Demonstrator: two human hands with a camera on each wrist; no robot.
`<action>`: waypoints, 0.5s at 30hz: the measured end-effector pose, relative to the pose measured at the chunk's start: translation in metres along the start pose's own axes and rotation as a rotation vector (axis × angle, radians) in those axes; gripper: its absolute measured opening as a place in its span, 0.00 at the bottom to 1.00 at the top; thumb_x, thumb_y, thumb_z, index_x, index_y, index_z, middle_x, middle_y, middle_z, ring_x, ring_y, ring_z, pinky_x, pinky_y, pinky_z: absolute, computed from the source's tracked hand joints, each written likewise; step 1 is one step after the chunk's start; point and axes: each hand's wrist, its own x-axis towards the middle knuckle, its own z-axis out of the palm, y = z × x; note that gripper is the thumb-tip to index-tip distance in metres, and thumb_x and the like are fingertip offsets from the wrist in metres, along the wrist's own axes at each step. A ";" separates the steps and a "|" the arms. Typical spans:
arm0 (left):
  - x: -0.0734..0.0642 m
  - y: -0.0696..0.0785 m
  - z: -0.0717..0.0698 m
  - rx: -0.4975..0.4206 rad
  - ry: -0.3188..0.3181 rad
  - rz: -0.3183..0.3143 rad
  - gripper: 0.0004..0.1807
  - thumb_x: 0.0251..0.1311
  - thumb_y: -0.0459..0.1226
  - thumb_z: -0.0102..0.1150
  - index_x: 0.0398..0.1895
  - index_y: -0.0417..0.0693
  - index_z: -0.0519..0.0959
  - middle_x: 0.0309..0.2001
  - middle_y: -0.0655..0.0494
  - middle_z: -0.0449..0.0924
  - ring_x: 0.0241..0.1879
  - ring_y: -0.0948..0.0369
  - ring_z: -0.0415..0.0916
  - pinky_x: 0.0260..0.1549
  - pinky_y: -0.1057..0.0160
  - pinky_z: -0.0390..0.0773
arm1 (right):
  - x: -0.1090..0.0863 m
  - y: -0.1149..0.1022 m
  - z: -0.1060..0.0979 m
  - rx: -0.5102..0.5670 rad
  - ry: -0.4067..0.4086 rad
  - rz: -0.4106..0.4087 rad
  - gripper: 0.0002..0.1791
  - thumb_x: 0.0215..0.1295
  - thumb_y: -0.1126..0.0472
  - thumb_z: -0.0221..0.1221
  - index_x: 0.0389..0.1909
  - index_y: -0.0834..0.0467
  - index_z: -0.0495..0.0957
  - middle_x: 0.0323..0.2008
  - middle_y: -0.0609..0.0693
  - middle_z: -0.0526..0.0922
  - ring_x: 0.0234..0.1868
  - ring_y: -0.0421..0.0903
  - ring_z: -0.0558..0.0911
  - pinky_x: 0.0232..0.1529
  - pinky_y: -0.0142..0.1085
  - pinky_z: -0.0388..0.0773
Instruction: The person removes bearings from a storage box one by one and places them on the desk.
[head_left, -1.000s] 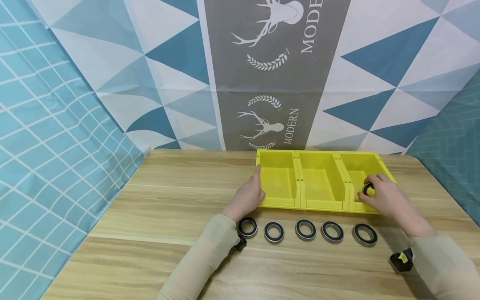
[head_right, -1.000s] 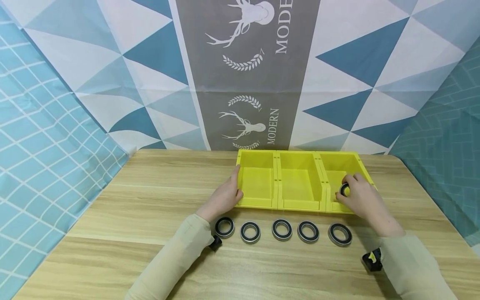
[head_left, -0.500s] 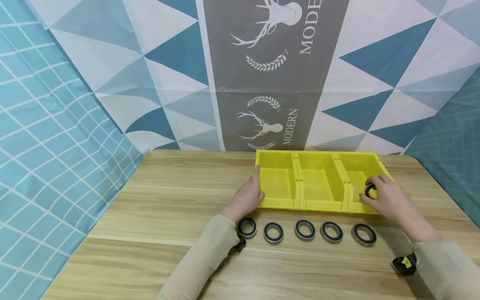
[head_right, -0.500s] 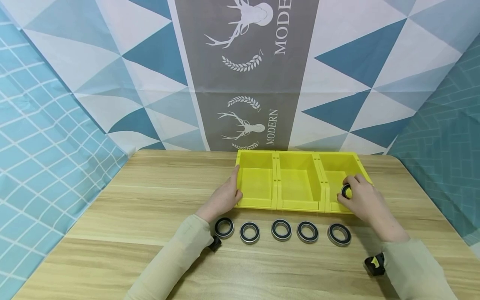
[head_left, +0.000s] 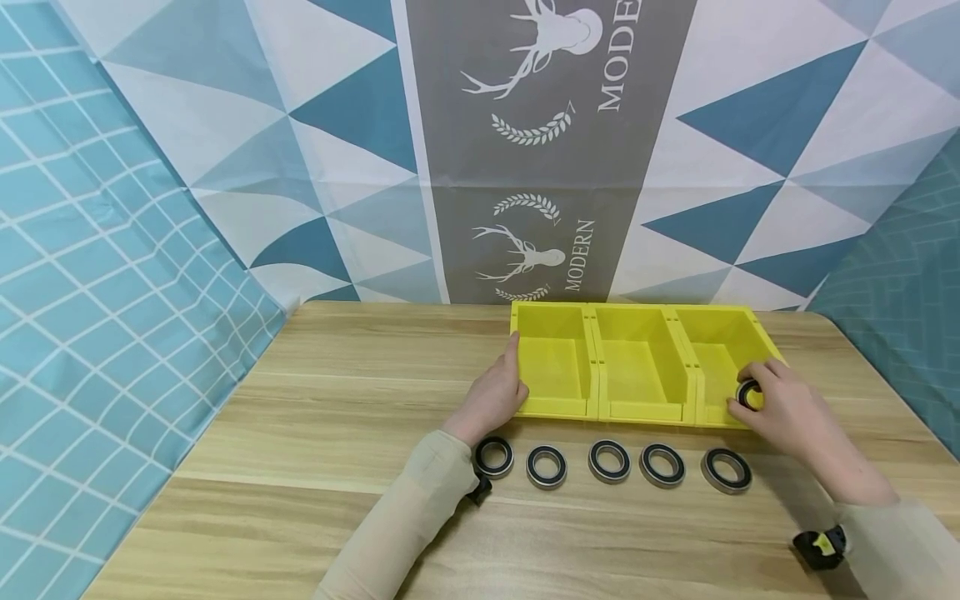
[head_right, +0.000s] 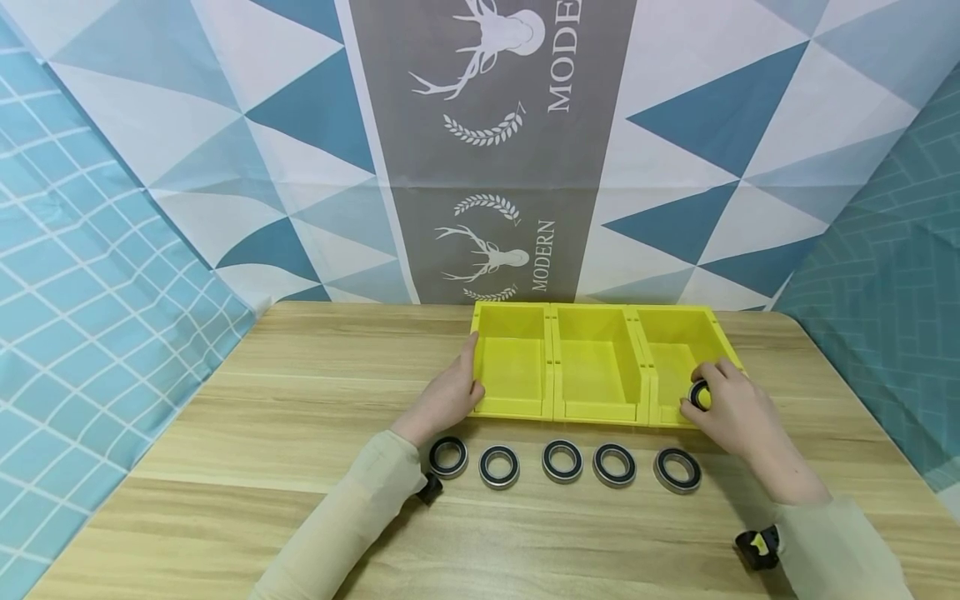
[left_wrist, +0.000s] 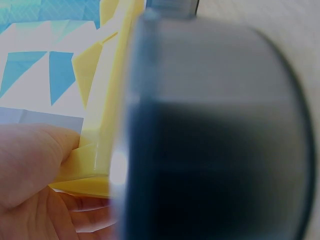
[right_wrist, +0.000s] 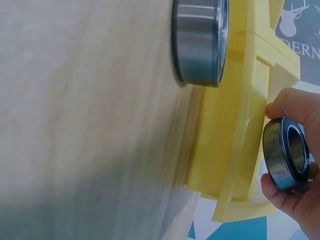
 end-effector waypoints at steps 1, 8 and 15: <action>0.000 0.000 0.000 0.001 0.000 0.000 0.42 0.54 0.32 0.47 0.70 0.37 0.39 0.49 0.38 0.74 0.34 0.54 0.74 0.34 0.57 0.76 | -0.001 0.000 0.000 0.004 -0.001 0.007 0.18 0.45 0.59 0.64 0.34 0.67 0.72 0.32 0.62 0.71 0.25 0.52 0.72 0.23 0.45 0.70; 0.000 0.000 -0.001 -0.008 -0.004 -0.005 0.42 0.54 0.32 0.47 0.70 0.37 0.38 0.54 0.37 0.71 0.40 0.53 0.75 0.38 0.56 0.76 | -0.007 0.000 -0.004 0.003 -0.024 0.043 0.19 0.46 0.58 0.63 0.35 0.66 0.71 0.32 0.62 0.71 0.25 0.53 0.72 0.23 0.47 0.71; 0.000 0.000 0.000 -0.015 -0.004 -0.006 0.42 0.55 0.32 0.47 0.70 0.37 0.39 0.53 0.37 0.71 0.41 0.52 0.75 0.38 0.56 0.76 | -0.013 -0.001 -0.005 -0.030 -0.045 0.003 0.17 0.45 0.57 0.63 0.32 0.64 0.72 0.30 0.59 0.72 0.22 0.50 0.72 0.20 0.43 0.69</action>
